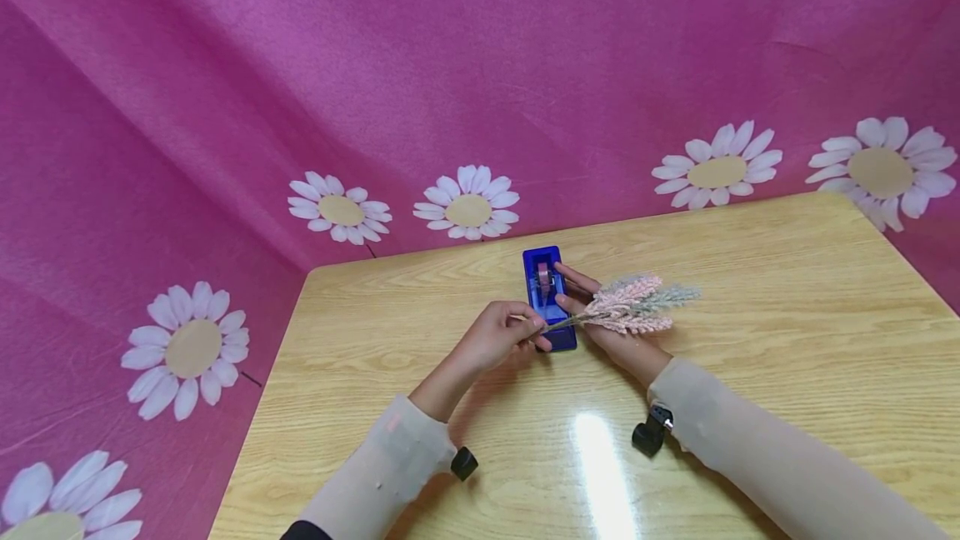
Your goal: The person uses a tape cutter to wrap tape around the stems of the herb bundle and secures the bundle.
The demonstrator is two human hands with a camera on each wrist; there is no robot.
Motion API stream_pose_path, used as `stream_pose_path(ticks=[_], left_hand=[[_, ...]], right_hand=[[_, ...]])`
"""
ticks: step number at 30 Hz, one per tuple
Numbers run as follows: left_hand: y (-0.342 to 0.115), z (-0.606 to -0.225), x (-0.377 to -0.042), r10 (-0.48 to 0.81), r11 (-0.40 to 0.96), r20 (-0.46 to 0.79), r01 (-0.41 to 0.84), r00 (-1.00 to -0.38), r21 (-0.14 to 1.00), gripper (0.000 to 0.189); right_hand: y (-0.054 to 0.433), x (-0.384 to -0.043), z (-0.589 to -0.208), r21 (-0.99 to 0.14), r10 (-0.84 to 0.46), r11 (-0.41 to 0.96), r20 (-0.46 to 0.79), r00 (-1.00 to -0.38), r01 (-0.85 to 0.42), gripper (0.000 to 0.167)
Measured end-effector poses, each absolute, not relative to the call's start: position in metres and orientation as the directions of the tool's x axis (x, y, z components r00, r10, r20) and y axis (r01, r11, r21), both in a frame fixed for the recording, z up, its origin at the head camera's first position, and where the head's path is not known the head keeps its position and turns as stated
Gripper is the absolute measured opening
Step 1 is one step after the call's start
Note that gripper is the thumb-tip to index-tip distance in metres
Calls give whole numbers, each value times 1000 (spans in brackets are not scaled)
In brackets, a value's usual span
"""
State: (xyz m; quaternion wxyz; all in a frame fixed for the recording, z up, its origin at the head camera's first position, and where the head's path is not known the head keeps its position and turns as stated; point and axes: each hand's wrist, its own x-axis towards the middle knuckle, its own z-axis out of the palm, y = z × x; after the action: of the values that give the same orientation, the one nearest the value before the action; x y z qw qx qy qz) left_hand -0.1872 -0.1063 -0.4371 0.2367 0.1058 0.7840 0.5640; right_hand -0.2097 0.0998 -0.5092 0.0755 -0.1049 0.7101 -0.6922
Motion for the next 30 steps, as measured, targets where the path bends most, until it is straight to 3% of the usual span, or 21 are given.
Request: stream_pose_path(ticks=[10,16,21,30], left_hand=[[-106,-442,-189,401,317,-254,-127,-880,940,17],[-107,-443,-190,380,274,-237,-136,-894,952,13],[-109,-442,-190,378,240,-259,-176,-889,955,13],[-111,-441,-188,389,279,-376,-282,-841,918,26]], right_hand=[[98,-211,-508,-999,-233,-9,33,-972,-31,60],[95,-209,-499,-995,-204,-6,94,-974,-95,58],[94,-199,-481,-985,-214,95,125,-969,-148,54],[98,-212,-512,-968,-227,182,131,-965,-174,55]])
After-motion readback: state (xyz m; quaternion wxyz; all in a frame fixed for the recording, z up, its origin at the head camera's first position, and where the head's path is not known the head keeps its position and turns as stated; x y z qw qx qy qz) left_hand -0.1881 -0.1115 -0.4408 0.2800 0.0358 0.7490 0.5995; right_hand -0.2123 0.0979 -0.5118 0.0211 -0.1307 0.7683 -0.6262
